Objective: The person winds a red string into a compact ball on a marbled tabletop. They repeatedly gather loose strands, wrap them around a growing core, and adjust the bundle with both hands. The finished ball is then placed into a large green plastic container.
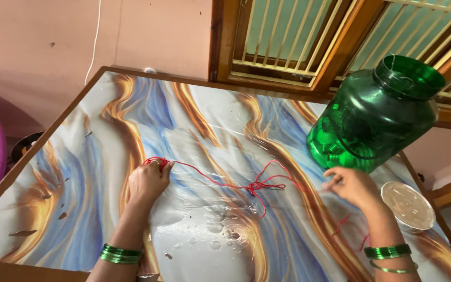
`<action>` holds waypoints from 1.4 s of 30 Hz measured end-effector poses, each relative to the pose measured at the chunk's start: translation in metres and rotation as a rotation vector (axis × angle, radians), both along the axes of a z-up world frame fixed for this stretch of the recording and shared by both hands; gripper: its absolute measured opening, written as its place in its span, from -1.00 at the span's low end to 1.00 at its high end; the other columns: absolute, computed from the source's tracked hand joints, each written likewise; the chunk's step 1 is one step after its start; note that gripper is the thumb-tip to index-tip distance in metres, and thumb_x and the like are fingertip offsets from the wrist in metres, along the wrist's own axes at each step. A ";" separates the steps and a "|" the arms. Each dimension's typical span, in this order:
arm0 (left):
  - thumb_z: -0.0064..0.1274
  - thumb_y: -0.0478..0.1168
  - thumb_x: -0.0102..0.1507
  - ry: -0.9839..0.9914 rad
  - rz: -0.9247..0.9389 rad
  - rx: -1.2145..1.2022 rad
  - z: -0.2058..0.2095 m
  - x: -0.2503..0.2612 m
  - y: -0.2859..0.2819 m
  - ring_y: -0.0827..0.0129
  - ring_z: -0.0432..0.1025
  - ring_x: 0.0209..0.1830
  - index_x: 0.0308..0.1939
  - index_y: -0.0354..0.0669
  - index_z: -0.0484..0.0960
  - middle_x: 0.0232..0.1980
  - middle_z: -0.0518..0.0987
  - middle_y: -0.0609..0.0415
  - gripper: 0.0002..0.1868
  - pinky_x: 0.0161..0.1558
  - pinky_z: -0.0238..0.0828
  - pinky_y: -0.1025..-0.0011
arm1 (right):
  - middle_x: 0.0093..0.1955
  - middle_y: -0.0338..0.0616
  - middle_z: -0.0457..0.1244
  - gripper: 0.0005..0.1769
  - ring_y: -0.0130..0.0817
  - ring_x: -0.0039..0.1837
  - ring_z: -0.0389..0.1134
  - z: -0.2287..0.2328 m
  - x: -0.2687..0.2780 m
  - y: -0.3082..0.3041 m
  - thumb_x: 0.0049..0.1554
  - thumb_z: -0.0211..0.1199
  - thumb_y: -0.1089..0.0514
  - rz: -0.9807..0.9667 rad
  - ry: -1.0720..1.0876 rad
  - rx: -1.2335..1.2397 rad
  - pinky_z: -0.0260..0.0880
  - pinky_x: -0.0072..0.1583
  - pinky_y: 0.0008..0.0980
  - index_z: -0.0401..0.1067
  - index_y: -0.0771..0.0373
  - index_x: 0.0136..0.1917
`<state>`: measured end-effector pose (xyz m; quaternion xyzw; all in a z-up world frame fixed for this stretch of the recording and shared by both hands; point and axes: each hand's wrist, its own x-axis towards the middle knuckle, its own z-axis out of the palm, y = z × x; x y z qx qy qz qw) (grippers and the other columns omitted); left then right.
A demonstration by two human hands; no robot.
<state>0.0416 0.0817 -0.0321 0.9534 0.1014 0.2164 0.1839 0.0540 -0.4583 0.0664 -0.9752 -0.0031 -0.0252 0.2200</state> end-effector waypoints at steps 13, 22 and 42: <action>0.04 0.21 0.27 -0.087 -0.168 -0.050 0.012 -0.009 -0.019 -0.08 0.52 -0.47 -0.43 -0.10 0.67 -0.54 0.58 -0.15 -0.52 -0.38 0.44 0.03 | 0.23 -0.28 0.40 -0.63 -0.16 0.19 0.44 -0.023 0.001 0.133 -0.05 0.40 0.23 0.726 -0.336 -0.040 0.43 0.21 -0.25 0.57 0.03 0.06; 0.01 0.22 0.31 0.096 -0.484 -0.075 0.011 -0.023 -0.068 -0.09 0.49 -0.51 -0.46 -0.13 0.65 -0.55 0.55 -0.15 -0.48 -0.37 0.42 0.02 | 0.07 -0.30 0.37 -0.74 -0.19 0.02 0.45 -0.068 -0.010 0.181 0.11 0.30 0.01 0.545 -0.155 -0.157 0.44 -0.02 -0.20 0.54 -0.10 0.10; -0.07 0.24 0.32 0.357 -0.130 -0.004 0.022 -0.013 -0.025 -0.04 0.58 -0.15 -0.22 -0.02 0.75 -0.20 0.69 -0.10 -0.52 -0.08 0.49 0.05 | -0.08 -0.38 0.35 -0.77 -0.66 -0.18 0.22 -0.056 0.048 -0.016 0.26 0.40 0.16 -0.150 -0.543 1.075 0.17 -0.19 -0.59 0.56 0.34 0.13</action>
